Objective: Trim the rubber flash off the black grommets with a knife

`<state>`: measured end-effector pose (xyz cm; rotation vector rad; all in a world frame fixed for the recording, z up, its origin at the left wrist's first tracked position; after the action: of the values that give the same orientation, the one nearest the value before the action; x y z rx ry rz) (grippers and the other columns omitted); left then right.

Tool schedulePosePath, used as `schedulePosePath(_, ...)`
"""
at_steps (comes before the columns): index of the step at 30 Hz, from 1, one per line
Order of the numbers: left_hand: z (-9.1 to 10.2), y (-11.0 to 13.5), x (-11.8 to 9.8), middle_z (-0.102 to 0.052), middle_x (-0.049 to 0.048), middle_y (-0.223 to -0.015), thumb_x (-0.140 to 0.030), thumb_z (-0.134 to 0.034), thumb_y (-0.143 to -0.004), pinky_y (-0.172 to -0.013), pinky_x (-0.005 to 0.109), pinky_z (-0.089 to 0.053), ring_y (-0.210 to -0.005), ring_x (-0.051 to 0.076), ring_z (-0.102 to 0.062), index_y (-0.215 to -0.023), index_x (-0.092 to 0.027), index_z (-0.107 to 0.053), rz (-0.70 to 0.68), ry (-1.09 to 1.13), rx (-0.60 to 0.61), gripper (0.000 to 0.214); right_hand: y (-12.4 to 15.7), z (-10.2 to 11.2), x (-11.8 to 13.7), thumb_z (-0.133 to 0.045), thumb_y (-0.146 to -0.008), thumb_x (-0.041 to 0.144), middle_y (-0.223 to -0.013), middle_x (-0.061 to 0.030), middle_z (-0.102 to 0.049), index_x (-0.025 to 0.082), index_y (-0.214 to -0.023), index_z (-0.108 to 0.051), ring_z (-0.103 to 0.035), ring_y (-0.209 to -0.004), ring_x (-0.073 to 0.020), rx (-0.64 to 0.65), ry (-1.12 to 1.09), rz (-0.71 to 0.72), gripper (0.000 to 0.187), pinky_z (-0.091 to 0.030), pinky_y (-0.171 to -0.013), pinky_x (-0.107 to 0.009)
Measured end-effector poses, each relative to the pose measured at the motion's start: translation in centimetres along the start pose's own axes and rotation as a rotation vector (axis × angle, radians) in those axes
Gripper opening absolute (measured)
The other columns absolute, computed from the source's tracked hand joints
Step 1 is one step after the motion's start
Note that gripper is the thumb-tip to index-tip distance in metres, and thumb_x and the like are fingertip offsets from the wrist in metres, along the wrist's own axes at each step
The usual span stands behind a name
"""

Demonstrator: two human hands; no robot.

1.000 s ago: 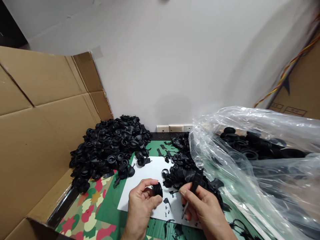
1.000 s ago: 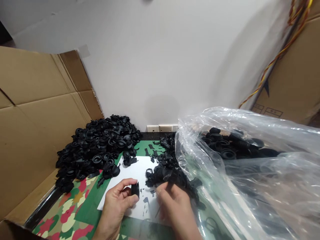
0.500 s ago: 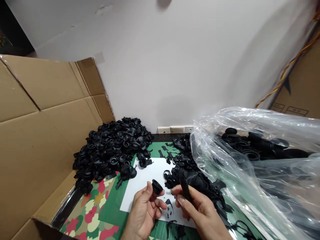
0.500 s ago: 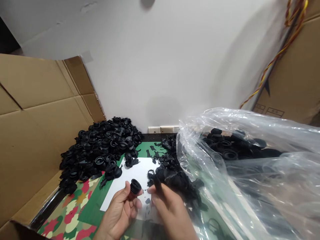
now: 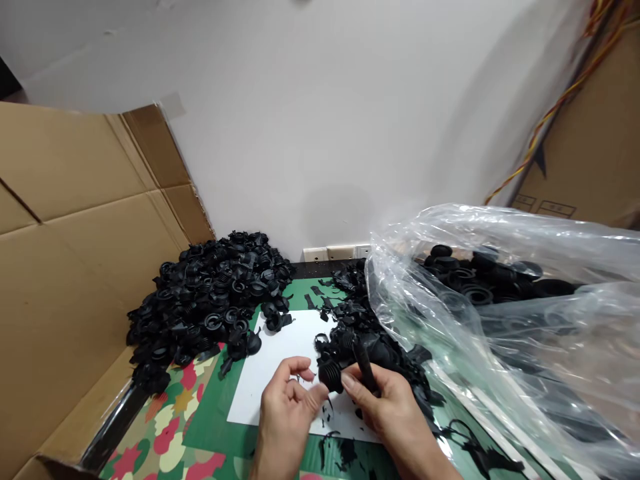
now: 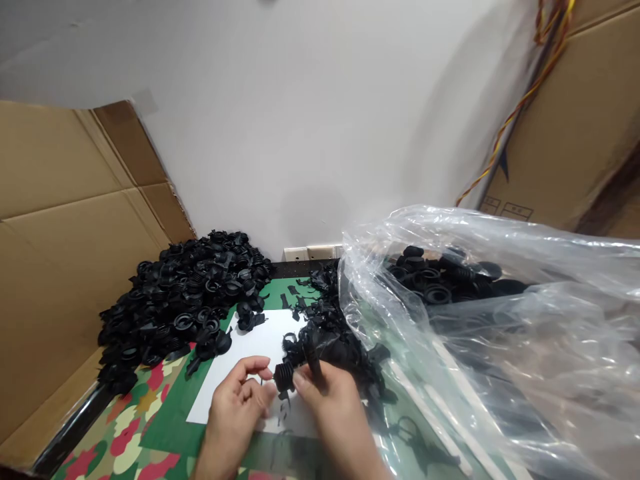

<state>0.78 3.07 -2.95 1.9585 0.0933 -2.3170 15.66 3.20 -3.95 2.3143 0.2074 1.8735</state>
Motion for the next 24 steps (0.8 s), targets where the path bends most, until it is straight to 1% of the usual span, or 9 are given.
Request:
schedulePosePath(3,0.0,0.5,-0.7,-0.064,0.0035,-0.099,-0.011,-0.078,-0.057,-0.054,0.022,-0.044,-0.061,0.013,-0.055,-0.105,-0.025,-0.067,-0.200,-0.128,0.045,0.052,0.0,-0.1,-0.1,-0.072,-0.060,0.054,-0.043,0.0093,-0.031,0.017,-0.062,-0.060,-0.021,-0.040,-0.0067,0.024,-0.090,-0.039,0.039,-0.019,-0.041,-0.023)
schedulePosePath(5,-0.3,0.7,-1.3,-0.062,0.0043,-0.106,-0.005,-0.073,-0.060,-0.065,0.024,-0.047,-0.073,0.018,-0.057,-0.108,-0.028,-0.067,-0.265,-0.181,0.080,0.054,0.1,-0.3,0.0,-0.074,-0.057,0.057,-0.042,0.0097,-0.030,0.016,-0.060,-0.059,-0.020,-0.039,-0.0057,0.062,-0.143,-0.061,0.043,-0.016,-0.040,-0.022)
schedulePosePath(8,-0.8,0.6,-1.9,-0.064,0.0042,-0.096,-0.004,-0.071,-0.061,-0.073,0.026,-0.047,-0.083,0.021,-0.058,-0.098,-0.027,-0.073,-0.255,-0.134,0.106,0.043,0.1,-0.5,0.2,-0.078,-0.054,0.055,-0.043,0.0100,-0.031,0.016,-0.057,-0.056,-0.019,-0.039,-0.0042,0.110,-0.231,-0.109,0.045,-0.012,-0.040,-0.021)
schedulePosePath(10,-0.9,0.3,-2.0,-0.064,0.0025,-0.084,-0.005,-0.074,-0.057,-0.065,0.025,-0.048,-0.074,0.019,-0.058,-0.088,-0.023,-0.075,-0.187,-0.036,0.097,0.036,0.1,-0.4,0.3,-0.080,-0.052,0.053,-0.041,0.0108,-0.030,0.016,-0.055,-0.053,-0.018,-0.038,-0.0034,0.128,-0.294,-0.150,0.045,-0.011,-0.040,-0.020)
schedulePosePath(13,-1.0,-0.1,-1.7,-0.060,-0.0016,-0.068,-0.006,-0.078,-0.051,-0.048,0.021,-0.043,-0.056,0.013,-0.051,-0.081,-0.019,-0.074,-0.063,0.107,0.060,0.033,0.1,-0.3,0.3,-0.080,-0.052,0.052,-0.038,0.0127,-0.026,0.016,-0.061,-0.058,-0.015,-0.037,-0.0027,0.163,-0.337,-0.193,0.043,-0.010,-0.039,-0.020)
schedulePosePath(17,-0.8,-0.5,-1.3,-0.056,-0.0046,-0.061,-0.006,-0.081,-0.046,-0.045,0.019,-0.040,-0.051,0.010,-0.046,-0.077,-0.018,-0.075,-0.034,0.175,0.014,0.034,0.0,-0.3,0.1,-0.079,-0.052,0.054,-0.041,0.0106,-0.034,0.014,-0.066,-0.063,-0.016,-0.037,-0.0026,0.170,-0.290,-0.191,0.045,-0.011,-0.038,-0.020)
schedulePosePath(19,-0.8,-0.5,-1.3,-0.055,-0.0057,-0.059,-0.005,-0.082,-0.043,-0.045,0.018,-0.039,-0.050,0.009,-0.045,-0.075,-0.018,-0.075,-0.040,0.180,-0.007,0.035,0.0,-0.3,-0.1,-0.078,-0.054,0.054,-0.044,0.0083,-0.040,0.014,-0.066,-0.064,-0.021,-0.037,-0.0036,0.144,-0.238,-0.168,0.044,-0.016,-0.038,-0.020)
schedulePosePath(21,-0.7,-0.5,-1.4,-0.055,-0.0066,-0.057,-0.004,-0.083,-0.041,-0.044,0.017,-0.038,-0.049,0.008,-0.044,-0.073,-0.018,-0.074,-0.039,0.190,-0.018,0.036,-0.1,-0.4,-0.4,-0.077,-0.055,0.054,-0.049,0.0053,-0.048,0.014,-0.066,-0.065,-0.031,-0.040,-0.0061,0.132,-0.186,-0.135,0.042,-0.024,-0.040,-0.020)
schedulePosePath(24,-0.7,-0.3,-1.2,-0.055,-0.0070,-0.051,-0.007,-0.085,-0.042,-0.043,0.017,-0.037,-0.046,0.008,-0.044,-0.072,-0.017,-0.073,0.025,0.217,0.026,0.034,-0.4,-0.6,-0.9,-0.077,-0.055,0.052,-0.057,0.0011,-0.055,0.014,-0.063,-0.065,-0.045,-0.052,-0.0115,0.144,-0.148,-0.072,0.040,-0.034,-0.049,-0.022)
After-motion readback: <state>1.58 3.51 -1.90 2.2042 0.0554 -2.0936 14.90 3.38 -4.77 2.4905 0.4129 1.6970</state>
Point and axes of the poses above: each hand's wrist, its own y-axis away from the middle knuckle, its own z-axis out of the back of the hand, x = y × z, the point moved 2 cm from there along -y, towards the middle knuckle
